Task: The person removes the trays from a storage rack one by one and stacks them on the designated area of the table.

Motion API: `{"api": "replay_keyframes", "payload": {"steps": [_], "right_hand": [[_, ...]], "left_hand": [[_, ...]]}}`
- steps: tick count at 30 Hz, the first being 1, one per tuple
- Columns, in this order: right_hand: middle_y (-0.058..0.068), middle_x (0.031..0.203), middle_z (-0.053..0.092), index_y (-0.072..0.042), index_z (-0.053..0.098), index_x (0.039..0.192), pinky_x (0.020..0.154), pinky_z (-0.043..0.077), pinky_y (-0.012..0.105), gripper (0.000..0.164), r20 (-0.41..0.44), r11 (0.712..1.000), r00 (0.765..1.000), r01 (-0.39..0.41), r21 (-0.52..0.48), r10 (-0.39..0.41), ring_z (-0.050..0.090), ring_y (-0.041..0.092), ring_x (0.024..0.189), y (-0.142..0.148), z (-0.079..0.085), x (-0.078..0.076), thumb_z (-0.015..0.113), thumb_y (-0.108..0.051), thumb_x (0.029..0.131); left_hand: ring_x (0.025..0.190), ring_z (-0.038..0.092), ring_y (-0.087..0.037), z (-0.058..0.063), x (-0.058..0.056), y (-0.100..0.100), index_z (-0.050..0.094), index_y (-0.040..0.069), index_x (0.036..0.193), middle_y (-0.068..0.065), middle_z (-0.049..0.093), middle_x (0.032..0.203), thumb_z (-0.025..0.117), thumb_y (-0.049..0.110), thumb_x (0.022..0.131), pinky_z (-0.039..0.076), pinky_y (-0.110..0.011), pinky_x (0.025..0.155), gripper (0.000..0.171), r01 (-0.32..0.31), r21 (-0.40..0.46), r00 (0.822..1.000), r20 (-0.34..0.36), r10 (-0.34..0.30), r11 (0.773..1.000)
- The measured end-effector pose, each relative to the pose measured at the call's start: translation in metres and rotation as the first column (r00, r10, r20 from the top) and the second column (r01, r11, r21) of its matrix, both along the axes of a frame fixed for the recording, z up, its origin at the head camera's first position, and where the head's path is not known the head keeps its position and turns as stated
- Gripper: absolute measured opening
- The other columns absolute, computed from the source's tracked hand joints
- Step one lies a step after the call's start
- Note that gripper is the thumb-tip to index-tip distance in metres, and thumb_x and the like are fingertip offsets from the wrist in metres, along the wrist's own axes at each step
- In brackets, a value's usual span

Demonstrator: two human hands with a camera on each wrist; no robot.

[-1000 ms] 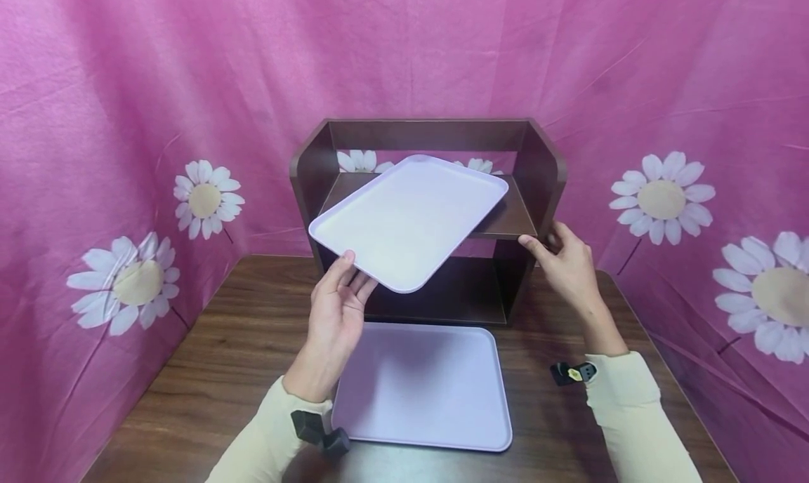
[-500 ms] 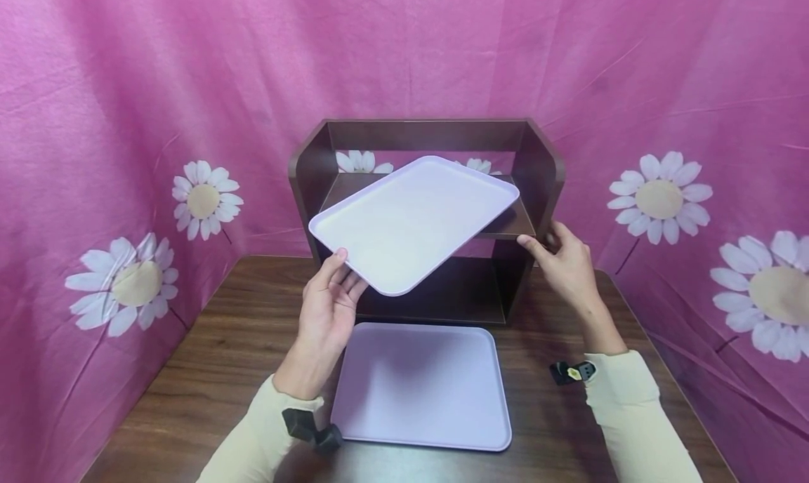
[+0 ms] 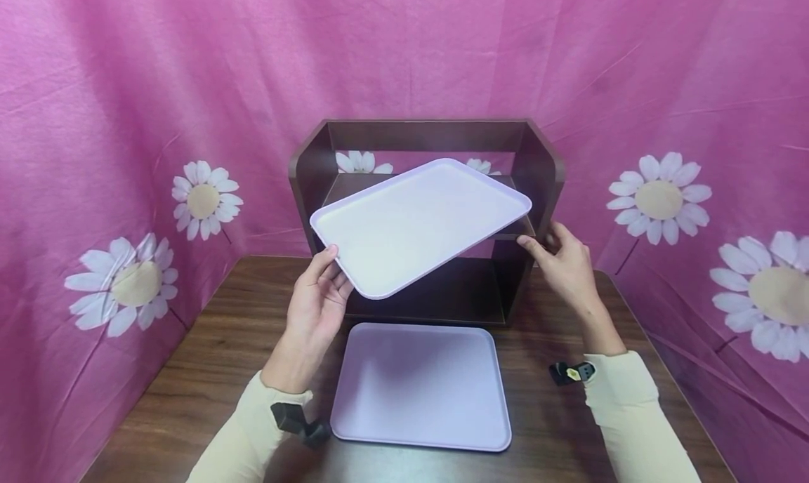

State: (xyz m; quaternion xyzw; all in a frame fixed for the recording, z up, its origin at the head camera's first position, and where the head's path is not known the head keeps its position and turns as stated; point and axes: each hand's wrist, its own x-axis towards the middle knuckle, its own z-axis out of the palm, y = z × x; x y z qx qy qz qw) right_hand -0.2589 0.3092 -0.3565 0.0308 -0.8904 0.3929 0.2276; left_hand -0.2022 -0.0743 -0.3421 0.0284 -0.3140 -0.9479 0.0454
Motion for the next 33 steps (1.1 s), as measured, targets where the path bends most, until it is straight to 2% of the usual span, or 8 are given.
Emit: {"api": "replay_keyframes", "payload": {"steps": [11,16,20,24,26,29,32,33], "right_hand": [[-0.05,0.087,0.054,-0.007,0.066,0.13,0.072,0.039,0.015,0.049,0.009,1.0,1.0,0.001,0.017,-0.001,0.053,0.0,0.085,0.001,-0.001,0.001,0.074,-0.045,0.1],[-0.045,0.09,0.057,-0.007,0.066,0.129,0.072,0.039,0.015,0.049,0.01,1.0,1.0,0.0,0.024,0.0,0.053,-0.001,0.086,0.002,-0.002,0.0,0.075,-0.045,0.1],[-0.019,0.107,0.077,-0.007,0.066,0.133,0.076,0.041,0.011,0.05,0.008,1.0,1.0,0.003,0.025,-0.003,0.054,-0.012,0.091,0.001,-0.003,-0.002,0.074,-0.044,0.1],[0.017,0.131,0.074,-0.007,0.063,0.141,0.08,0.04,0.005,0.053,0.014,0.999,1.0,0.019,0.042,-0.019,0.066,0.003,0.114,0.001,-0.002,-0.002,0.072,-0.042,0.102],[0.023,0.134,0.07,-0.005,0.062,0.144,0.079,0.039,0.001,0.054,0.013,0.999,1.0,0.018,0.043,-0.018,0.067,0.01,0.12,0.001,-0.002,-0.003,0.071,-0.04,0.103],[0.027,0.134,0.069,-0.002,0.061,0.144,0.073,0.041,-0.001,0.053,0.001,1.0,1.0,0.005,0.028,-0.005,0.068,-0.004,0.104,0.001,-0.002,-0.003,0.07,-0.034,0.104],[0.03,0.129,0.071,0.001,0.063,0.141,0.068,0.041,0.0,0.049,-0.017,1.0,1.0,-0.001,0.026,0.002,0.05,-0.025,0.086,0.001,-0.002,-0.004,0.07,-0.029,0.103],[0.03,0.125,0.073,0.001,0.064,0.139,0.066,0.041,0.001,0.047,-0.027,0.999,1.0,0.004,0.034,-0.003,0.048,-0.024,0.081,0.001,-0.002,-0.004,0.07,-0.028,0.103]], "left_hand": [[0.072,0.077,-0.012,0.007,-0.001,-0.01,0.074,0.008,0.093,-0.001,0.079,0.082,0.056,0.007,0.104,0.065,-0.025,0.066,0.021,0.01,-0.029,1.0,-0.02,-0.011,1.0],[0.071,0.078,-0.013,0.009,-0.002,-0.015,0.075,0.007,0.093,-0.003,0.079,0.081,0.055,0.007,0.105,0.065,-0.025,0.064,0.024,0.021,-0.038,0.999,-0.042,-0.023,0.999],[0.071,0.078,-0.013,0.011,-0.004,-0.021,0.075,0.006,0.094,-0.004,0.08,0.082,0.053,0.006,0.106,0.065,-0.025,0.065,0.024,0.028,-0.056,0.998,-0.054,-0.031,0.998],[0.074,0.079,-0.014,0.014,-0.005,-0.027,0.076,0.006,0.095,-0.005,0.081,0.084,0.053,0.006,0.106,0.066,-0.025,0.067,0.025,0.04,-0.084,0.997,-0.065,-0.045,0.996],[0.074,0.079,-0.014,0.015,-0.005,-0.029,0.076,0.006,0.096,-0.005,0.081,0.085,0.052,0.005,0.106,0.066,-0.025,0.069,0.026,0.051,-0.1,0.996,-0.067,-0.058,0.994],[0.074,0.079,-0.013,0.017,-0.006,-0.032,0.076,0.005,0.095,-0.005,0.08,0.083,0.051,0.005,0.107,0.066,-0.025,0.069,0.027,0.071,-0.114,0.995,-0.067,-0.079,0.991],[0.074,0.079,-0.013,0.017,-0.007,-0.036,0.075,0.004,0.095,-0.005,0.08,0.082,0.05,0.004,0.107,0.066,-0.025,0.068,0.028,0.099,-0.122,0.992,-0.064,-0.108,0.988],[0.074,0.079,-0.013,0.017,-0.008,-0.037,0.075,0.004,0.096,-0.005,0.08,0.082,0.049,0.004,0.107,0.066,-0.025,0.068,0.028,0.109,-0.125,0.991,-0.063,-0.117,0.986]]}}
